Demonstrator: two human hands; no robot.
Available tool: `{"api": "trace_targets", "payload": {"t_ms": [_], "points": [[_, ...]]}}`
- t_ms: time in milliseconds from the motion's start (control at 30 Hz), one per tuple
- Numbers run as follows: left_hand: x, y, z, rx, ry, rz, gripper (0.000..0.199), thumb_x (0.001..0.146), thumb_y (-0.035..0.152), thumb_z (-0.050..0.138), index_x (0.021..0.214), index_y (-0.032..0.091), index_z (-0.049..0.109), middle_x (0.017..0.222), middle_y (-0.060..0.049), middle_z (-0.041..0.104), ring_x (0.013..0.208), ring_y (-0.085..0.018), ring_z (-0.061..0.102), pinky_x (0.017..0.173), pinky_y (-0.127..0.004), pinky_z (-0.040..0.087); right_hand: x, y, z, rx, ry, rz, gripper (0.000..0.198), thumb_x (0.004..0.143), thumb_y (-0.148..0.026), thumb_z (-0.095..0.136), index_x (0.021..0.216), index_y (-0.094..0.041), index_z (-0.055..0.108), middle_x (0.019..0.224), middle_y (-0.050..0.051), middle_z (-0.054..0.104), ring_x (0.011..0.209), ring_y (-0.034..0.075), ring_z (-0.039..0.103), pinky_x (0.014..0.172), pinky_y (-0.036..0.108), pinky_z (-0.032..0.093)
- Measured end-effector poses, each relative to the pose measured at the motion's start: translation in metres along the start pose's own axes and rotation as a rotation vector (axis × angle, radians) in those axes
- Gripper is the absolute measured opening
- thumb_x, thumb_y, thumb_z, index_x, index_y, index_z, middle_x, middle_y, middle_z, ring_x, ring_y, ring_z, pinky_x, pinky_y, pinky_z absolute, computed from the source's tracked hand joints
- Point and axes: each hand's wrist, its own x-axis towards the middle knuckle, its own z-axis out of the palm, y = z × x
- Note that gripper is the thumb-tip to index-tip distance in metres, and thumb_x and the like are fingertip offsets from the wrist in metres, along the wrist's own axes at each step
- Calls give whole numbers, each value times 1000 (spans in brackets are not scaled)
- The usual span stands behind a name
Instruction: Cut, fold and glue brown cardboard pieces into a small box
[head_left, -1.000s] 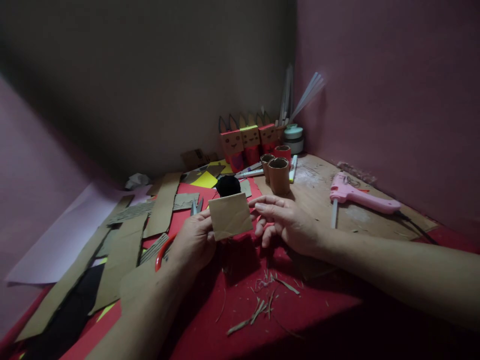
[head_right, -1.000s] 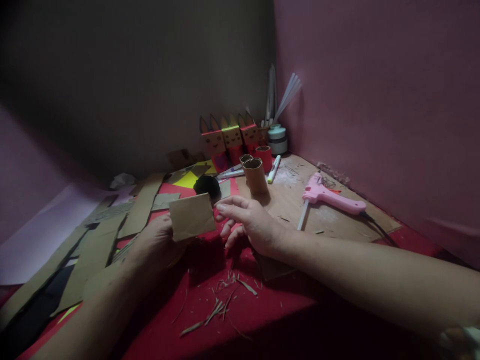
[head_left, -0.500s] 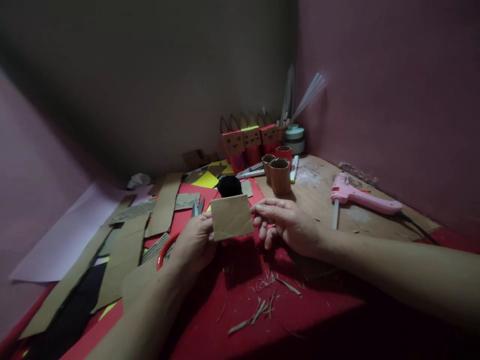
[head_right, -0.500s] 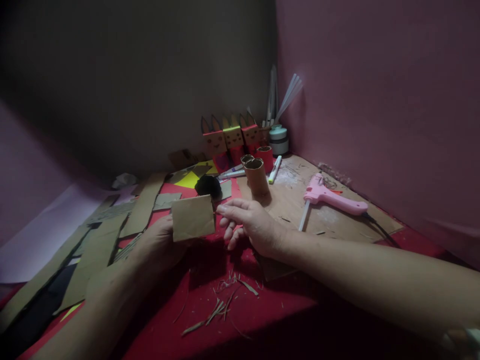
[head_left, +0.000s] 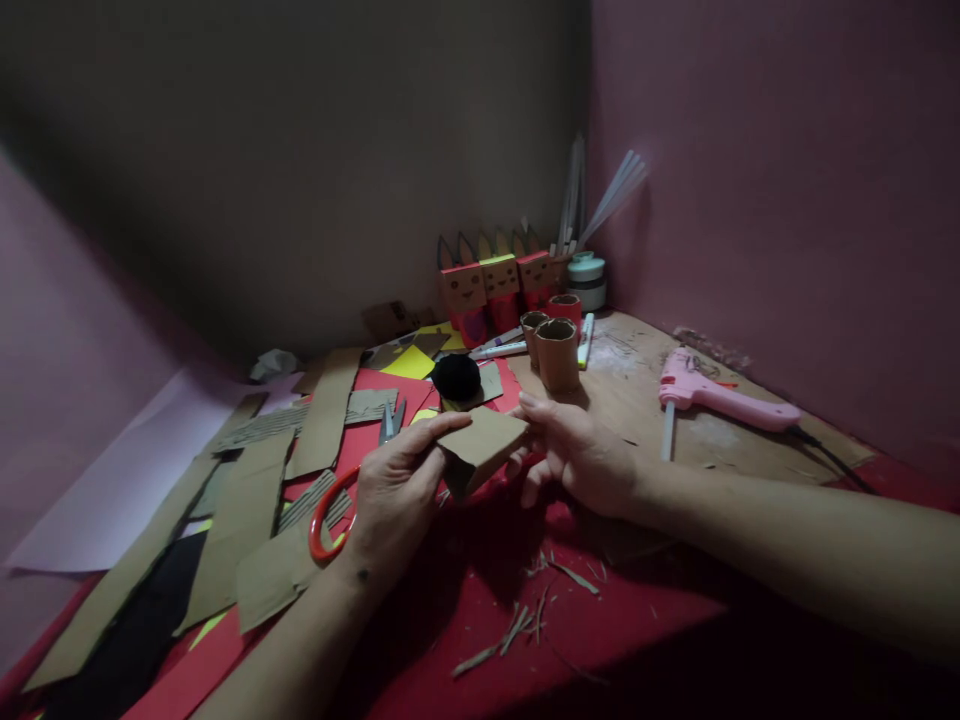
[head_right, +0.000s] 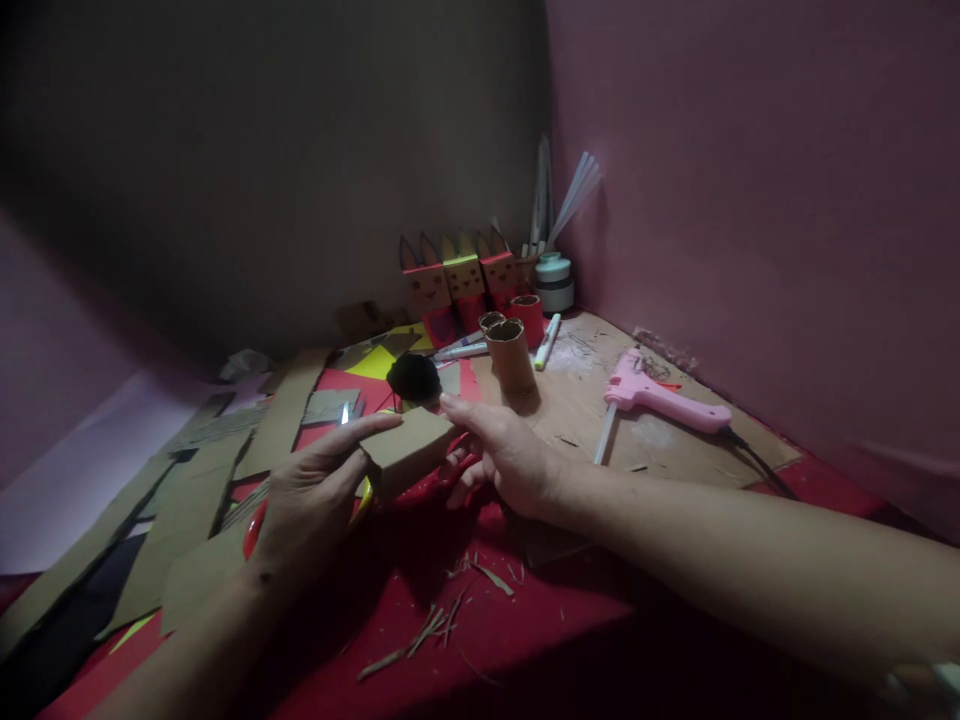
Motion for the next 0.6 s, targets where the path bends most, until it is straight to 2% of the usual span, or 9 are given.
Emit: {"api": "trace_targets", "payload": {"t_ms": [100,200,267,333,467,600], "points": [[-2,-6,0,107,-5,197,32,82,7,52,98,23,75,97,2,77,89,-12,70,79,-20,53,-1,0,1,-8,-28,25,38,80,-52,67,89,-16,61,83,7,60,68,17,57,49,31,55],[-2,-11,-2,216,-48,417,34,85,3,50,107,18,71,101,-2,76,93,-12,69,84,-21,53,-1,2,0,3,-60,44,36,79,-51,68,87,-17,60,79,5,60,68,19,59,51,33,55],[-2,-12,-3,280,-92,546,33,87,3,50,110,16,69,103,-5,75,97,-13,68,87,-23,53,-1,4,-1,36,-84,56,32,75,-43,74,83,-18,57,71,1,56,65,18,59,51,35,56],[-2,-12,-4,329,-99,617,30,90,4,50,111,15,68,104,-7,74,97,-14,68,87,-24,52,0,5,-3,42,-81,63,31,69,-33,79,81,-18,55,69,-1,56,62,17,61,53,35,57],[-3,-9,-4,354,-64,603,32,91,7,54,119,17,63,108,-6,73,97,-13,68,86,-24,53,1,7,-5,13,-36,63,32,64,-28,81,80,-16,56,75,2,63,66,18,64,58,35,57],[-4,-8,-2,270,-50,397,38,90,9,55,127,19,58,101,-4,74,88,-13,69,81,-23,55,2,7,-5,16,-6,60,33,61,-28,83,78,-15,57,73,2,63,65,17,64,58,35,57]]}}
